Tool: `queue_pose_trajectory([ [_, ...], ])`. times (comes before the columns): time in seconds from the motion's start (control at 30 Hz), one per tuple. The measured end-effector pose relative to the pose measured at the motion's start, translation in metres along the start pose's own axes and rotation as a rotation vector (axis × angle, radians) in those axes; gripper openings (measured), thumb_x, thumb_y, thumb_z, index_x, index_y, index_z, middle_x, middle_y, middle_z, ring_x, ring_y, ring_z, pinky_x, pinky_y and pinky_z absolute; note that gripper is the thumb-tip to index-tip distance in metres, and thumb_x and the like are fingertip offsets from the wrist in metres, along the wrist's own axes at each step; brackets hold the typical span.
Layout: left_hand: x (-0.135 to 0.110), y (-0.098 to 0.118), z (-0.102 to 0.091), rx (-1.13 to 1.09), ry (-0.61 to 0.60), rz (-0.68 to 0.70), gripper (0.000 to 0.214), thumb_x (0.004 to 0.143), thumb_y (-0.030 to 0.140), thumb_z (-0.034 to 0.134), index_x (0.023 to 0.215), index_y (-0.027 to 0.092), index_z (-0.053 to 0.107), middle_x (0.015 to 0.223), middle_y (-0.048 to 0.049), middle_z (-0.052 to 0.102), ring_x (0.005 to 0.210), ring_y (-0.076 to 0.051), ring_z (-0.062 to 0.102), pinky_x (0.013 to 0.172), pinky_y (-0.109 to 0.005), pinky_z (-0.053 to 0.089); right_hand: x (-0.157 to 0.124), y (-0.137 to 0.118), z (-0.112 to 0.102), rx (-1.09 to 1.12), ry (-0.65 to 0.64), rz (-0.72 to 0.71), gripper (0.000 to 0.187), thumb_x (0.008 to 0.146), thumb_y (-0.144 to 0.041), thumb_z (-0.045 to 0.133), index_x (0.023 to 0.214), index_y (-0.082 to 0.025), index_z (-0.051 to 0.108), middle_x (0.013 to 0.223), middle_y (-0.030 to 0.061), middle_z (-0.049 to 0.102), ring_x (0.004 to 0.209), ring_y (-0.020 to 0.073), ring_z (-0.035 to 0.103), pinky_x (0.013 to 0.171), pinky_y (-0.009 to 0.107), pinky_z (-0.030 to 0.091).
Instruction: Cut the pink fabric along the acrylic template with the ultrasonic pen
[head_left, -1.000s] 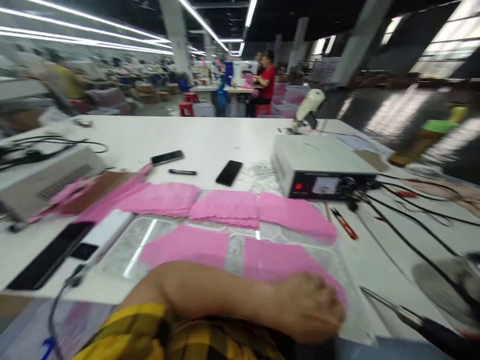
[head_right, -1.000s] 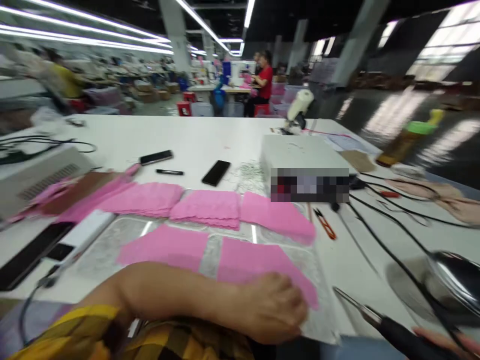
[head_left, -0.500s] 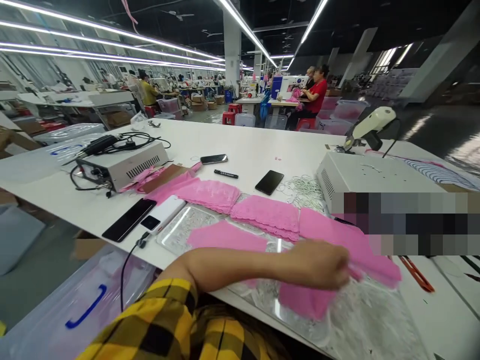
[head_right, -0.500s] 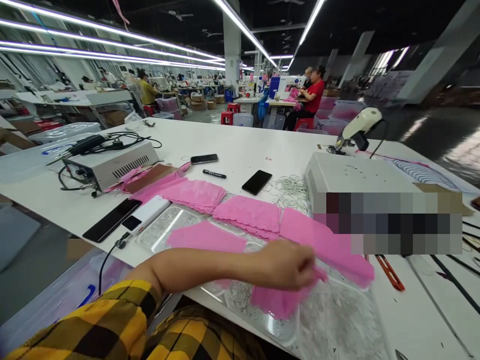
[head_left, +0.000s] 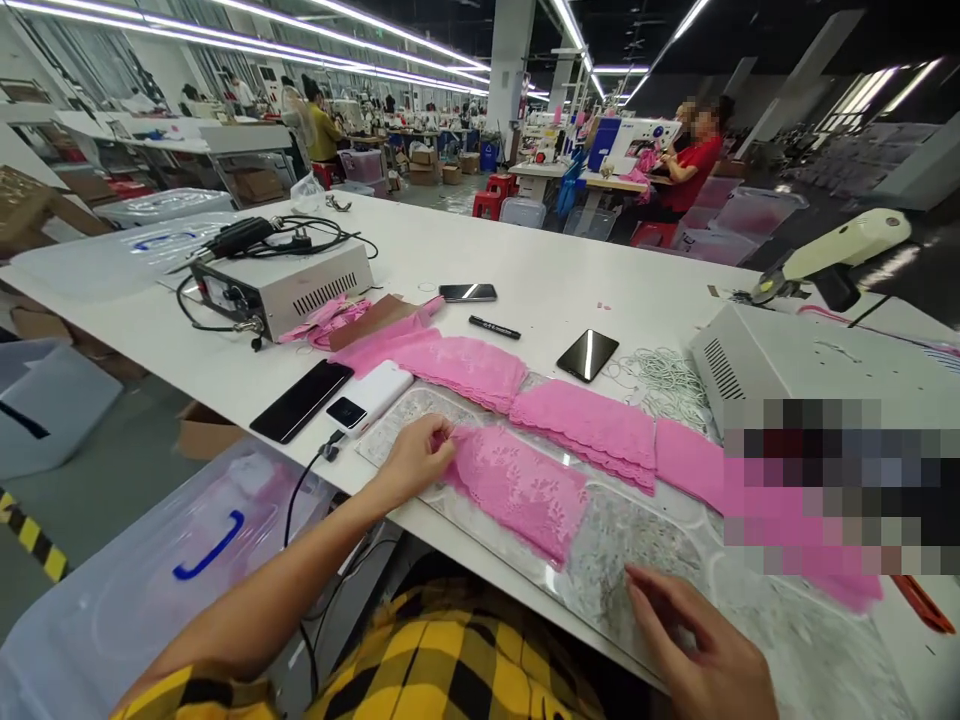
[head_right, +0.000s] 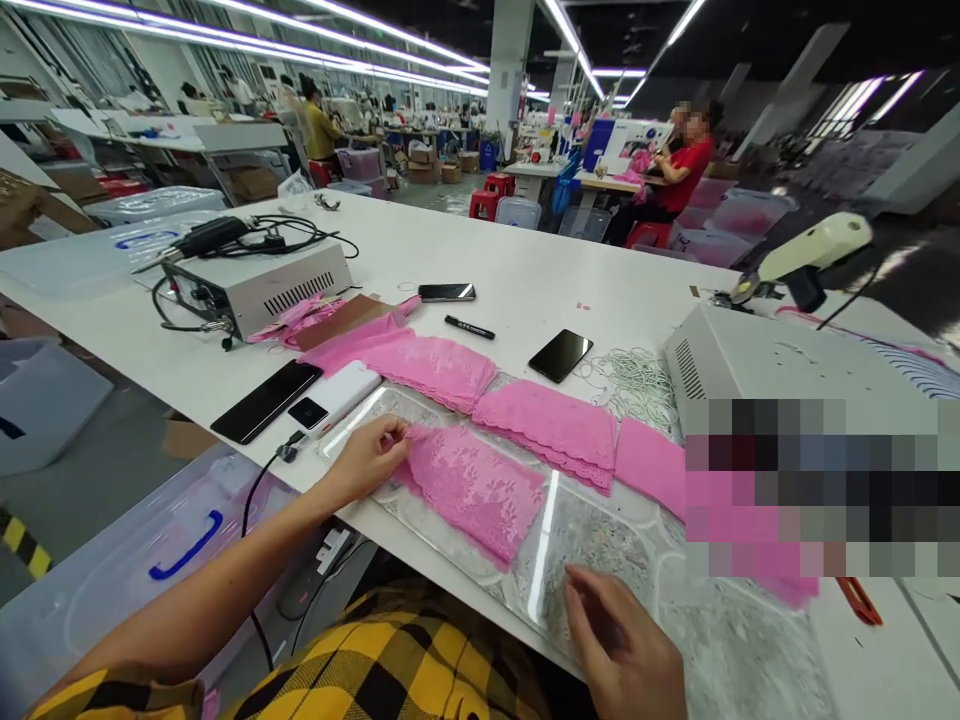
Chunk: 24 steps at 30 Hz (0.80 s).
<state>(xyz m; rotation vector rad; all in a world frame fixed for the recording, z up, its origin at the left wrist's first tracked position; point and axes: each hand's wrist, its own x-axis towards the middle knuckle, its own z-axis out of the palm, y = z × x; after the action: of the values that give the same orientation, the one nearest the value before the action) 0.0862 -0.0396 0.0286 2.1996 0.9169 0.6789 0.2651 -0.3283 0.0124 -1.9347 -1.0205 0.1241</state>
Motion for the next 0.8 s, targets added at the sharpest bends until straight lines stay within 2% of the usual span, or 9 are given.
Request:
queue_pose_trajectory([
  [0.07, -0.006, -0.005, 0.001, 0.023, 0.029, 0.015, 0.005, 0.076, 0.017, 0.050, 0.073, 0.019, 0.054, 0.086, -0.0027, 0.065, 0.082, -0.018, 0.060, 0.078, -0.032, 0.048, 0.024, -0.007, 0.014, -0.008, -0.072, -0.115, 0.025, 0.083, -0.046, 0.062, 0.085, -0.023, 0.072, 0.079, 0.0034, 0.071, 0.060, 0.0137, 0.063, 0.057, 0.023, 0.054],
  [0.13, -0.009, -0.009, 0.003, 0.044, 0.043, 0.032, 0.005, 0.075, 0.016, 0.052, 0.073, 0.020, 0.054, 0.096, -0.0047, 0.067, 0.091, -0.020, 0.061, 0.087, -0.035, 0.048, 0.041, -0.008, 0.025, -0.048, -0.143, -0.162, 0.025, 0.084, -0.044, 0.060, 0.088, -0.023, 0.072, 0.081, 0.0042, 0.070, 0.059, 0.0128, 0.060, 0.055, 0.024, 0.052],
  [0.2, -0.011, -0.011, 0.005, 0.069, 0.053, 0.042, 0.005, 0.074, 0.015, 0.054, 0.074, 0.020, 0.055, 0.100, -0.0058, 0.067, 0.095, -0.022, 0.061, 0.090, -0.038, 0.047, 0.053, -0.005, 0.031, -0.122, -0.164, -0.138, 0.030, 0.083, -0.048, 0.058, 0.092, -0.022, 0.071, 0.083, 0.0048, 0.069, 0.059, 0.0132, 0.058, 0.057, 0.027, 0.051],
  [0.3, -0.015, -0.013, 0.006, 0.109, 0.058, 0.059, 0.007, 0.076, 0.015, 0.054, 0.078, 0.020, 0.058, 0.106, -0.0068, 0.067, 0.100, -0.024, 0.061, 0.093, -0.042, 0.046, 0.068, 0.000, 0.034, -0.267, -0.105, -0.007, 0.040, 0.081, -0.056, 0.054, 0.092, -0.021, 0.069, 0.081, 0.0053, 0.068, 0.062, 0.0163, 0.058, 0.060, 0.031, 0.048],
  [0.4, -0.020, -0.012, 0.006, 0.145, 0.054, 0.076, 0.009, 0.078, 0.014, 0.053, 0.082, 0.020, 0.059, 0.111, -0.0074, 0.067, 0.105, -0.025, 0.060, 0.095, -0.045, 0.044, 0.080, 0.002, 0.036, -0.343, -0.135, 0.099, 0.040, 0.079, -0.057, 0.052, 0.087, -0.022, 0.068, 0.079, 0.0056, 0.068, 0.066, 0.0194, 0.061, 0.060, 0.032, 0.045],
  [0.57, -0.026, -0.010, 0.003, 0.201, 0.050, 0.085, 0.006, 0.080, 0.015, 0.054, 0.082, 0.020, 0.058, 0.114, -0.0078, 0.066, 0.110, -0.027, 0.059, 0.098, -0.048, 0.041, 0.096, 0.006, 0.041, -0.327, -0.186, 0.107, 0.037, 0.080, -0.054, 0.046, 0.075, -0.022, 0.064, 0.068, 0.0045, 0.066, 0.060, 0.0183, 0.058, 0.059, 0.032, 0.041],
  [0.7, -0.028, -0.011, 0.001, 0.242, 0.054, 0.079, 0.007, 0.080, 0.014, 0.054, 0.083, 0.019, 0.058, 0.117, -0.0089, 0.066, 0.112, -0.028, 0.058, 0.098, -0.048, 0.041, 0.106, 0.004, 0.042, -0.325, -0.166, 0.096, 0.038, 0.081, -0.053, 0.046, 0.077, -0.021, 0.064, 0.070, 0.0059, 0.066, 0.061, 0.0185, 0.057, 0.057, 0.031, 0.040],
  [0.8, -0.029, -0.014, 0.000, 0.262, 0.052, 0.072, 0.006, 0.079, 0.014, 0.054, 0.080, 0.019, 0.057, 0.116, -0.0096, 0.066, 0.111, -0.028, 0.058, 0.096, -0.049, 0.042, 0.100, -0.006, 0.036, -0.309, -0.165, 0.070, 0.035, 0.081, -0.052, 0.048, 0.083, -0.021, 0.065, 0.075, 0.0051, 0.066, 0.060, 0.0169, 0.056, 0.054, 0.029, 0.040],
])
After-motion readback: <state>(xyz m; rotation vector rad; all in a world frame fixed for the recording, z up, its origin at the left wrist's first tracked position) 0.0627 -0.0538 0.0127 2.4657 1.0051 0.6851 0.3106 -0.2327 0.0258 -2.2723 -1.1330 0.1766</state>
